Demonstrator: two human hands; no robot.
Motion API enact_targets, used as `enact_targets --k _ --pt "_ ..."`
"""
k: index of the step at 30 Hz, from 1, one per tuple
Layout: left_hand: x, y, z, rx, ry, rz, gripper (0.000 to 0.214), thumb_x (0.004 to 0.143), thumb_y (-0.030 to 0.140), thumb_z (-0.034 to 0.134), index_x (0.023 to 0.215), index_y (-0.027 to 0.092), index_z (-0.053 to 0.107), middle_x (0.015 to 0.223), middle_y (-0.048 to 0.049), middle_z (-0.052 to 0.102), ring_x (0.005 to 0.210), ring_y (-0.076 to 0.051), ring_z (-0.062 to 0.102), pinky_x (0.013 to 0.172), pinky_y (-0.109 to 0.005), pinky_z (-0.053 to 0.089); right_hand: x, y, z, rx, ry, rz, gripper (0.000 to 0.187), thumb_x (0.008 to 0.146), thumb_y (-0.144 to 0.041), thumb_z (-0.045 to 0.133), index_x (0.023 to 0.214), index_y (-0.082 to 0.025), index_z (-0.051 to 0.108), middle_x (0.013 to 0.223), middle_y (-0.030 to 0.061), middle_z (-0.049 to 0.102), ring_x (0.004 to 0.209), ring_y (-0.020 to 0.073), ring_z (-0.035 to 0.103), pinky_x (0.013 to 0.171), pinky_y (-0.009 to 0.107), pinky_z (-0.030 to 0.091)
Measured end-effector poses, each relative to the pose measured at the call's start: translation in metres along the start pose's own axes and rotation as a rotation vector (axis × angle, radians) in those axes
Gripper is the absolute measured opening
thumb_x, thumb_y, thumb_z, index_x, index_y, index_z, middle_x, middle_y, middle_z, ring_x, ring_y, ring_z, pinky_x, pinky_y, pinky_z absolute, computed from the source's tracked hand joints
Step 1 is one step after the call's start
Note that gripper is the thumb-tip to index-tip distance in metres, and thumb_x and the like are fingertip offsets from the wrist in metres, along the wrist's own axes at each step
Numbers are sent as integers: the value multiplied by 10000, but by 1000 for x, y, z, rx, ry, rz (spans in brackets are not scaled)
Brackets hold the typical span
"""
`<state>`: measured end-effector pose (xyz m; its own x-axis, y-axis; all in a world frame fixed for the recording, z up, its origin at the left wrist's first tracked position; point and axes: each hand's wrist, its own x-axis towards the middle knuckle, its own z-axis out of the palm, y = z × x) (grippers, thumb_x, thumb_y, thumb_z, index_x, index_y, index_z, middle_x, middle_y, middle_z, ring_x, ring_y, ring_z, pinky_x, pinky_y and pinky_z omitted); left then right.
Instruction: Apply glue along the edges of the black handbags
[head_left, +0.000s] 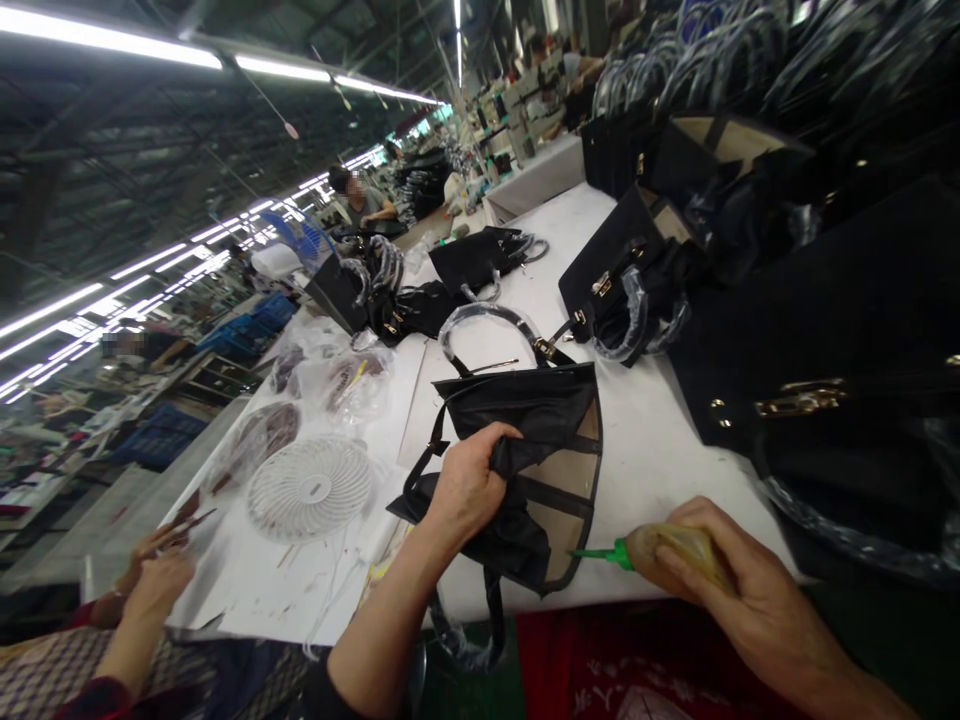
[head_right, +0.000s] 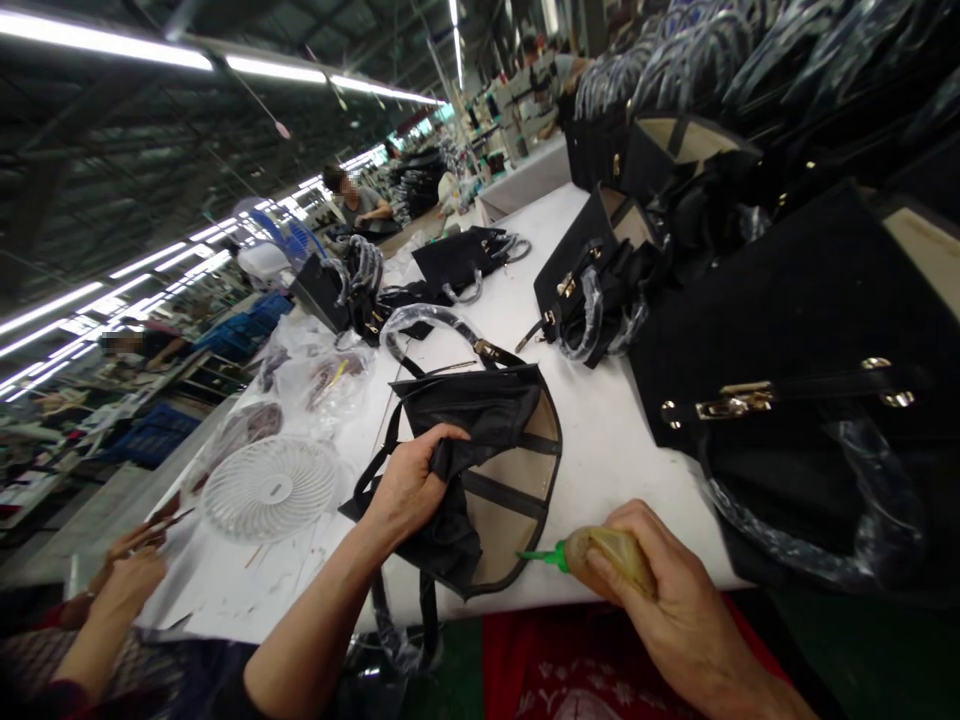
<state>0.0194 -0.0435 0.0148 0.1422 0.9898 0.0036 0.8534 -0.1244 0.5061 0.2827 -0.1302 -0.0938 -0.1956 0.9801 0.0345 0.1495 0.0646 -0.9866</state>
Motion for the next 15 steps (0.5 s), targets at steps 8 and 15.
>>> enact_targets --k 8,15 --pt "-31 -6 4 -76 83 -59 257 834 108 487 997 236 638 961 26 724 897 -136 677 793 -219 491 -6 1 -1 4 -17 -1 203 1002 -416 496 916 -237 539 868 -3 552 782 191 561 718 274 439" --pt "-48 -14 10 -133 148 -20 192 837 141 526 978 222 627 1071 -14 723 1000 -148 674 873 -229 497 -7 -5 2 41 -59 -45 184 1026 -393 477 937 -238 520 866 -18 522 766 162 539 707 258 421"
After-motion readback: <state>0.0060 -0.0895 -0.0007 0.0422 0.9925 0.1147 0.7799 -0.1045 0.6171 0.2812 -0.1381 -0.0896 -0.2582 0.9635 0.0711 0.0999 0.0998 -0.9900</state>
